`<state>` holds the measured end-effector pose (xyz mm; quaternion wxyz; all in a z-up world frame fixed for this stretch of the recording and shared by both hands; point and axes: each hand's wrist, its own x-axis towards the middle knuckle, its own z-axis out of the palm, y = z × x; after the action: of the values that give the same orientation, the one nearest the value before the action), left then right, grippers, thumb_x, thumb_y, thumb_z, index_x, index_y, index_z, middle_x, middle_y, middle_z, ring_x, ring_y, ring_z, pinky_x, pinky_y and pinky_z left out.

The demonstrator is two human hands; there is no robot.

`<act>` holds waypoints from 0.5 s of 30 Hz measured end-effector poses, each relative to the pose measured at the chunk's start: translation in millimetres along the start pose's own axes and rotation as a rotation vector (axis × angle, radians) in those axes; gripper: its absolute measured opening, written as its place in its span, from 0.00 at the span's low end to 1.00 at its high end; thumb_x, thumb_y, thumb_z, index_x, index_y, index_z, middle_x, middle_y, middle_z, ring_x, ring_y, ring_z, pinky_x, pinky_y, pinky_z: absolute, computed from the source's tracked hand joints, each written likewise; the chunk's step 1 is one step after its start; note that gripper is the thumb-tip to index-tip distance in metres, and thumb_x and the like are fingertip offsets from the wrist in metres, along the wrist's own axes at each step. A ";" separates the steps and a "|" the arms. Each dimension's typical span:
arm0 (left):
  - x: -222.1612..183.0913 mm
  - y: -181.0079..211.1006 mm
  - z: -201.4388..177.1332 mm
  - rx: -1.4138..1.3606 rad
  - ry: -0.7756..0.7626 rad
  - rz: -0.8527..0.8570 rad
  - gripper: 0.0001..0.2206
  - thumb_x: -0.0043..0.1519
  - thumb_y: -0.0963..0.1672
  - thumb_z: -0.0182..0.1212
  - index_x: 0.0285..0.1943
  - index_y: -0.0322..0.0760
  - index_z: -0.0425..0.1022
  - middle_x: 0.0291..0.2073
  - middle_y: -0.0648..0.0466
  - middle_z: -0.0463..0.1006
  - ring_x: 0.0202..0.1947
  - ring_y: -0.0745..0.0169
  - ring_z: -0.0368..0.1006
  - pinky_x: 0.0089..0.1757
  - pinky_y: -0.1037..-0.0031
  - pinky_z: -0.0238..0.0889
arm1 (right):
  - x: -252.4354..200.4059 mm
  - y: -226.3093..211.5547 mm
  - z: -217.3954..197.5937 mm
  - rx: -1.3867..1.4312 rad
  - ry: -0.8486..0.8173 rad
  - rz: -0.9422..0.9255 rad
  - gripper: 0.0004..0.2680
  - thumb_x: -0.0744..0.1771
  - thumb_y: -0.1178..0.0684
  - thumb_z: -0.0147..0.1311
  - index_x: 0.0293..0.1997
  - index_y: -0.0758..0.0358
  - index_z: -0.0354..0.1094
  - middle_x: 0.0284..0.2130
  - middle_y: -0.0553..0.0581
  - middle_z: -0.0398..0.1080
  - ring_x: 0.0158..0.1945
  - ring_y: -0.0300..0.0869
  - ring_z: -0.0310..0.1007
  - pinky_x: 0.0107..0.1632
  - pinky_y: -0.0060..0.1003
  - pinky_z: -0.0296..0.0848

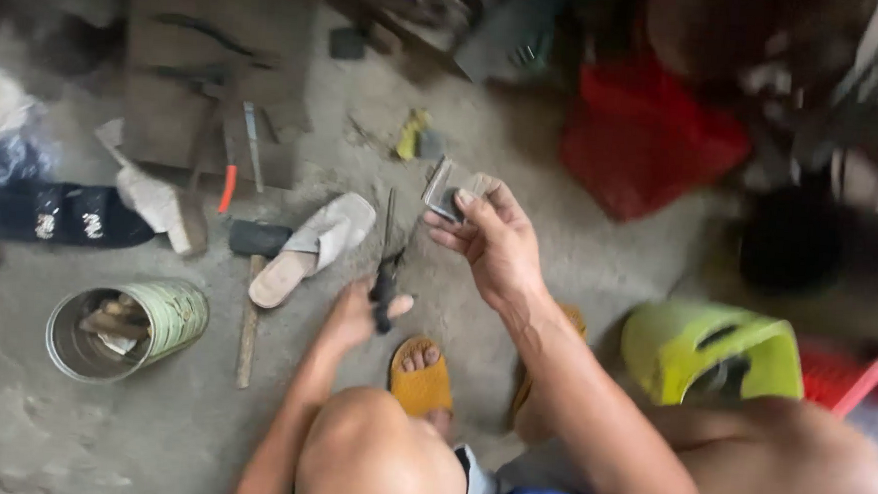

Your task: Trimming a replacement heel piece with scissors and attaching it to a shoe heel using adhesive.

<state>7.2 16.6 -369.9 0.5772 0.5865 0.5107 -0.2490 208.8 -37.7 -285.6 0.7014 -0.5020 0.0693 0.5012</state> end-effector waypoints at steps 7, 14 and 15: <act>-50.3 -14.2 -22.2 0.116 0.508 0.084 0.23 0.59 0.40 0.64 0.64 0.29 0.67 0.55 0.36 0.75 0.59 0.35 0.71 0.56 0.48 0.66 | 9.1 11.9 34.4 -0.058 -0.067 0.016 0.06 0.67 0.56 0.60 0.44 0.59 0.66 0.37 0.61 0.79 0.41 0.53 0.83 0.45 0.45 0.85; -104.7 -8.9 -30.1 -0.137 0.535 0.366 0.23 0.51 0.33 0.60 0.57 0.34 0.64 0.46 0.34 0.78 0.52 0.28 0.75 0.50 0.46 0.67 | -4.9 26.3 18.5 -0.066 -0.063 0.004 0.07 0.66 0.57 0.61 0.45 0.60 0.66 0.38 0.62 0.79 0.41 0.53 0.84 0.46 0.47 0.86; -110.3 -6.7 -30.3 -0.128 0.524 0.362 0.23 0.51 0.33 0.60 0.57 0.34 0.64 0.46 0.34 0.78 0.52 0.28 0.75 0.50 0.46 0.67 | -10.9 24.9 21.9 -0.059 -0.051 0.006 0.07 0.66 0.57 0.61 0.45 0.60 0.66 0.38 0.62 0.79 0.41 0.53 0.84 0.46 0.47 0.86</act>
<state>-46.9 9.2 -269.1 0.4968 0.6744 0.5440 0.0499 175.3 -27.9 -284.2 0.6864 -0.5091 0.0380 0.5179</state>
